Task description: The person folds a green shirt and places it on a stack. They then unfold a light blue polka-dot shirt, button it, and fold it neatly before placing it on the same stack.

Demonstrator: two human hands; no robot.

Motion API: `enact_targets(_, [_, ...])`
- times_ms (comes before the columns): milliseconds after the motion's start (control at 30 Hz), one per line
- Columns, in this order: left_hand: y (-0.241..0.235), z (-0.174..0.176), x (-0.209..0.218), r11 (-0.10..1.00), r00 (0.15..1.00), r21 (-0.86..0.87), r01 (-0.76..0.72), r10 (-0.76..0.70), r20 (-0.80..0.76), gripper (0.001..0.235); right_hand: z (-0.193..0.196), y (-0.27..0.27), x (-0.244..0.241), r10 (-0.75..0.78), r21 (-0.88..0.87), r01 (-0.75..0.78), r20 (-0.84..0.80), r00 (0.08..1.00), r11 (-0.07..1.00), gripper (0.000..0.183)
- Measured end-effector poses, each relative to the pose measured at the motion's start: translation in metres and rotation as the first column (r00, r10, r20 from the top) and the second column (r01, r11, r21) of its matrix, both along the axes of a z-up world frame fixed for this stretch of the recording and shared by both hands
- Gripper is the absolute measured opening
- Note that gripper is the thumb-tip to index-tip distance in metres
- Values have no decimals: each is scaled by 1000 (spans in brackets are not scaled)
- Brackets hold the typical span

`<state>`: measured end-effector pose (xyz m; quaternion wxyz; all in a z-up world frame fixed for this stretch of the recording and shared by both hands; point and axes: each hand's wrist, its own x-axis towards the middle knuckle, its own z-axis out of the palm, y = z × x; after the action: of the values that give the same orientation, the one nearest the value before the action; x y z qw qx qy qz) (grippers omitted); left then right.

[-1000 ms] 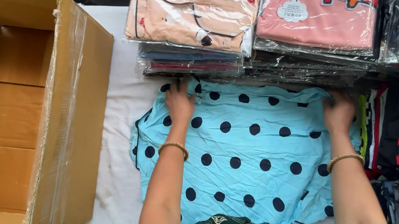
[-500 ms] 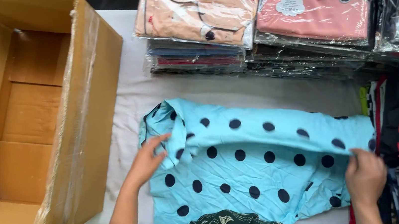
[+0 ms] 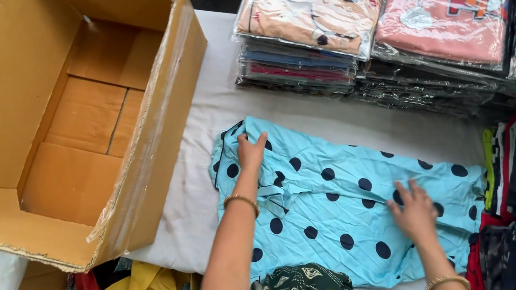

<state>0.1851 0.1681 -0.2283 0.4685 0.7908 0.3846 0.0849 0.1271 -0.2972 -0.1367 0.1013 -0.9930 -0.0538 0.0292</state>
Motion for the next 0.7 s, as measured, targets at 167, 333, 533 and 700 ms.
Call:
enact_targets(167, [27,-2,-7,958,987,-273,-84,118,110,45,-36,5,-15,-26,-63,21,-79,997,998,73])
enact_targets(333, [59,-10,-45,860,982,-480,176,-116,152,40,-35,0,-9,-18,-12,17,-64,998,1000,72])
enact_targets(533, [47,47,15,928,990,-345,138,-122,68,61,-24,24,19,-50,71,45,72,996,996,49])
enact_targets(700, [52,57,31,901,915,-165,402,-400,49,63,-13,43,48,204,148,-219,110,973,964,57])
